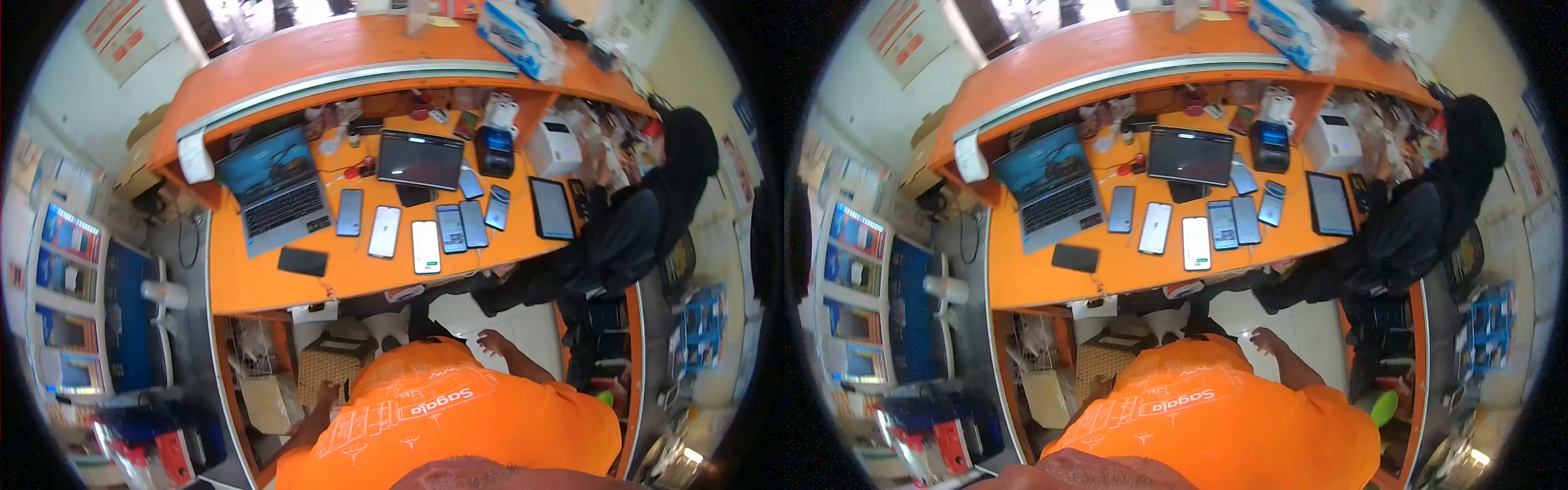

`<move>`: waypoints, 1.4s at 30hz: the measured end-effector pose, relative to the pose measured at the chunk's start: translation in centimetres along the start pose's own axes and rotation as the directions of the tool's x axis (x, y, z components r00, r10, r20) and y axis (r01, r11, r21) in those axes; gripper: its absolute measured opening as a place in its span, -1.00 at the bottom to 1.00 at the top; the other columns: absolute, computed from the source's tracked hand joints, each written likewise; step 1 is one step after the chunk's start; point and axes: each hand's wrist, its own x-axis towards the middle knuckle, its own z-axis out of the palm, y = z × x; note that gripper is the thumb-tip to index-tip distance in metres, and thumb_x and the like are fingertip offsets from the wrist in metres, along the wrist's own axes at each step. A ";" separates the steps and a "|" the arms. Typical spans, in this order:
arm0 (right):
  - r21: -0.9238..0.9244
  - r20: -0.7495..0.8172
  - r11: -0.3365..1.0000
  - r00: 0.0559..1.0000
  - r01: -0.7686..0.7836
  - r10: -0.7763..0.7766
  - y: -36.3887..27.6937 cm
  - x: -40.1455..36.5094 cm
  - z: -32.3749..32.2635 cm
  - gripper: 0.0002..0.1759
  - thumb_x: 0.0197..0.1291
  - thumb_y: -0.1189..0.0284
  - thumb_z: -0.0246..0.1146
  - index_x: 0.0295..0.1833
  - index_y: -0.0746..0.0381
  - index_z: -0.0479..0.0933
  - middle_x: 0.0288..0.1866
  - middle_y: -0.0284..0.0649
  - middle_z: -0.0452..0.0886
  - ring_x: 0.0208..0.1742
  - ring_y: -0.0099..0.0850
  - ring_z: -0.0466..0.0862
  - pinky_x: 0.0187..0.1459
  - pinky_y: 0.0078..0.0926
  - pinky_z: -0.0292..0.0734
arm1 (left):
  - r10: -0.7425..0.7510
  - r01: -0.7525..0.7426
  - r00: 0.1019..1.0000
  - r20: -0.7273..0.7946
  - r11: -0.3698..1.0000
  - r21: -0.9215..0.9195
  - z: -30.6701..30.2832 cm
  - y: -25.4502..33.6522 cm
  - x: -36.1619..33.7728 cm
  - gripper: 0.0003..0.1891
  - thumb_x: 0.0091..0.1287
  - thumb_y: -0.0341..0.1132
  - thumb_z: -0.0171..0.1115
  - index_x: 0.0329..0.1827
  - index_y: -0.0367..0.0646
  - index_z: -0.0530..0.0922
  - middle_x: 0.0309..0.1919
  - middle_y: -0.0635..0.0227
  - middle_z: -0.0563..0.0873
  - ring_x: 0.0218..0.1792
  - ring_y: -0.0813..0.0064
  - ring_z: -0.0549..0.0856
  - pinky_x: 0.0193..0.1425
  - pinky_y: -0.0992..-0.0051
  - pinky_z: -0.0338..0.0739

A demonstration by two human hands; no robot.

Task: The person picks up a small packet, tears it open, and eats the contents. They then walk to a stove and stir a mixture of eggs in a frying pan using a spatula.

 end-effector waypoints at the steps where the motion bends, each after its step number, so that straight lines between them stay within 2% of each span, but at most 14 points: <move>1: 0.003 -0.005 1.000 1.000 -0.011 0.011 -0.2 -0.7 0.2 -0.47 0.34 0.25 0.19 0.40 0.02 0.36 0.10 -0.18 0.64 0.02 -0.11 0.68 -0.04 0.07 0.58 | -0.011 0.011 1.000 -0.013 0.999 -0.044 0.6 1.0 0.1 -0.40 0.24 -0.09 0.35 0.29 -0.21 0.45 0.03 -0.02 0.66 -0.10 0.08 0.70 0.02 0.21 0.60; 11: -0.059 -0.071 0.996 0.995 0.067 -0.071 -2.4 -2.5 -0.7 -0.49 0.31 0.34 0.18 0.37 0.05 0.39 -0.03 -0.23 0.64 -0.11 -0.25 0.68 -0.13 -0.05 0.60 | 0.481 -0.443 0.825 -0.298 0.876 0.190 4.7 5.0 1.7 -0.40 0.26 -0.02 0.33 0.28 -0.19 0.50 0.00 0.05 0.72 -0.07 0.12 0.74 0.05 0.22 0.61; 15: -0.046 -0.053 0.995 0.994 0.094 -0.096 0.0 -3.4 -1.2 -0.51 0.31 0.36 0.15 0.35 0.07 0.42 -0.09 -0.24 0.65 -0.17 -0.28 0.66 -0.18 -0.06 0.59 | 0.171 -0.163 0.969 -0.180 0.985 0.059 3.0 5.2 -2.2 -0.45 0.28 -0.05 0.33 0.25 -0.17 0.53 0.01 0.04 0.72 0.04 0.07 0.71 0.14 0.25 0.58; 18: -0.065 0.110 0.984 0.981 0.165 -0.157 6.6 3.3 -2.6 -0.54 0.34 0.35 0.15 0.35 0.06 0.42 -0.01 -0.19 0.66 -0.04 -0.23 0.67 -0.12 0.02 0.62 | 0.694 -0.372 0.714 0.095 0.261 0.891 3.3 -2.7 3.5 -0.48 0.28 -0.07 0.34 0.20 -0.20 0.54 -0.03 0.02 0.72 -0.01 0.05 0.72 0.09 0.24 0.59; 19: -0.060 0.187 0.973 0.960 0.223 -0.209 10.1 7.3 -3.3 -0.55 0.36 0.33 0.14 0.35 0.06 0.42 0.03 -0.14 0.66 0.00 -0.18 0.67 -0.11 0.09 0.62 | 0.563 -0.370 0.823 -0.079 0.635 0.678 4.0 -3.2 3.3 -0.49 0.28 -0.07 0.34 0.18 -0.20 0.54 -0.03 0.01 0.72 -0.01 0.05 0.72 0.09 0.24 0.60; 22: -0.665 0.736 -0.270 0.551 0.696 -0.393 11.2 11.1 -6.7 -0.59 0.25 0.37 0.19 0.22 0.12 0.56 0.17 -0.20 0.64 0.17 -0.16 0.63 0.28 -0.14 0.49 | 0.194 -0.303 0.873 -0.448 0.935 -0.184 6.0 -3.8 0.7 -0.52 0.27 -0.08 0.33 0.15 -0.20 0.56 -0.05 -0.01 0.72 -0.04 0.05 0.72 0.08 0.23 0.60; 25: -0.695 0.685 -0.143 0.590 0.704 -0.427 9.1 14.9 -9.3 -0.55 0.12 0.30 0.31 0.16 0.14 0.61 0.15 -0.22 0.65 0.14 -0.21 0.65 0.33 -0.32 0.44 | 0.144 -0.245 0.836 -0.529 0.961 -0.125 9.1 -3.1 -5.2 -0.52 0.27 -0.08 0.33 0.14 -0.20 0.56 -0.07 -0.01 0.72 -0.05 0.07 0.72 0.09 0.23 0.60; 26: -0.642 0.766 -0.462 0.480 0.612 -0.429 8.2 17.0 -10.1 -0.49 0.11 0.25 0.37 0.20 0.14 0.59 0.11 -0.21 0.67 0.13 -0.27 0.65 0.28 -0.31 0.47 | 0.101 -0.226 0.836 -0.539 0.959 -0.171 10.7 -3.1 -6.6 -0.52 0.27 -0.08 0.33 0.14 -0.20 0.56 -0.08 0.00 0.73 -0.04 0.08 0.72 0.10 0.23 0.60; 28: -0.454 0.196 0.849 0.960 0.269 -0.200 -3.0 3.0 -7.7 -0.49 0.18 0.27 0.33 0.25 0.15 0.56 0.07 -0.14 0.67 0.07 -0.27 0.66 0.17 -0.33 0.52 | 0.029 -0.184 0.848 -0.529 0.952 -0.244 14.1 -3.9 -8.8 -0.52 0.26 -0.08 0.34 0.14 -0.20 0.56 -0.09 0.02 0.74 -0.03 0.08 0.72 0.11 0.24 0.59; 31: -0.275 0.388 0.493 0.564 0.826 -0.728 -11.7 2.1 -5.9 -0.56 0.24 0.43 0.24 0.24 0.23 0.50 -0.25 -0.32 0.60 -0.32 -0.48 0.55 -0.33 -0.49 0.50 | -0.114 -0.020 0.900 -0.421 0.954 -0.300 21.0 -3.6 -15.2 -0.49 0.24 -0.11 0.33 0.19 -0.18 0.55 -0.04 0.10 0.75 0.05 0.08 0.70 0.22 0.25 0.56; 33: -0.120 0.541 0.402 0.400 0.908 -0.740 -18.7 -1.0 -3.8 -0.71 0.30 0.48 0.15 0.12 0.23 0.51 -0.28 -0.38 0.56 -0.28 -0.50 0.54 -0.32 -0.48 0.47 | 0.565 -0.483 0.706 -0.427 0.825 0.293 27.9 -10.7 -13.7 -0.59 0.31 -0.09 0.22 0.11 -0.16 0.63 0.02 0.10 0.74 0.13 0.08 0.67 0.31 0.24 0.48; 35: -0.203 0.536 0.201 0.280 0.958 -0.796 -25.5 -12.9 0.2 -0.74 0.38 0.42 0.11 0.08 0.29 0.52 -0.20 -0.38 0.53 -0.09 -0.54 0.53 -0.02 -0.51 0.50 | -0.204 0.044 0.895 -0.397 0.926 -0.375 29.8 -5.8 -22.9 -0.57 0.33 -0.06 0.18 0.08 -0.20 0.61 0.03 -0.04 0.70 0.15 -0.02 0.64 0.25 0.19 0.49; 36: 0.080 0.530 0.469 0.361 0.879 -0.767 -27.2 -11.3 1.9 -0.64 0.42 0.39 0.12 0.23 0.31 0.47 -0.07 -0.35 0.55 0.03 -0.55 0.53 0.12 -0.54 0.47 | -0.249 0.072 0.847 -0.470 0.929 -0.362 30.2 -4.6 -27.6 -0.55 0.32 -0.03 0.18 0.07 -0.21 0.60 0.00 -0.09 0.69 0.13 -0.02 0.65 0.22 0.16 0.50; 42: 0.466 0.435 -0.376 -0.578 0.801 -0.690 -33.2 -41.3 5.9 -0.62 0.33 0.52 0.15 0.23 0.41 0.49 -0.04 -0.11 0.61 -0.05 -0.38 0.60 0.11 -0.38 0.50 | -0.639 0.145 0.618 -0.457 0.665 -0.733 41.8 -9.3 -38.9 -0.49 0.36 -0.06 0.20 0.25 -0.23 0.50 -0.02 -0.04 0.73 0.08 0.05 0.69 0.21 0.24 0.53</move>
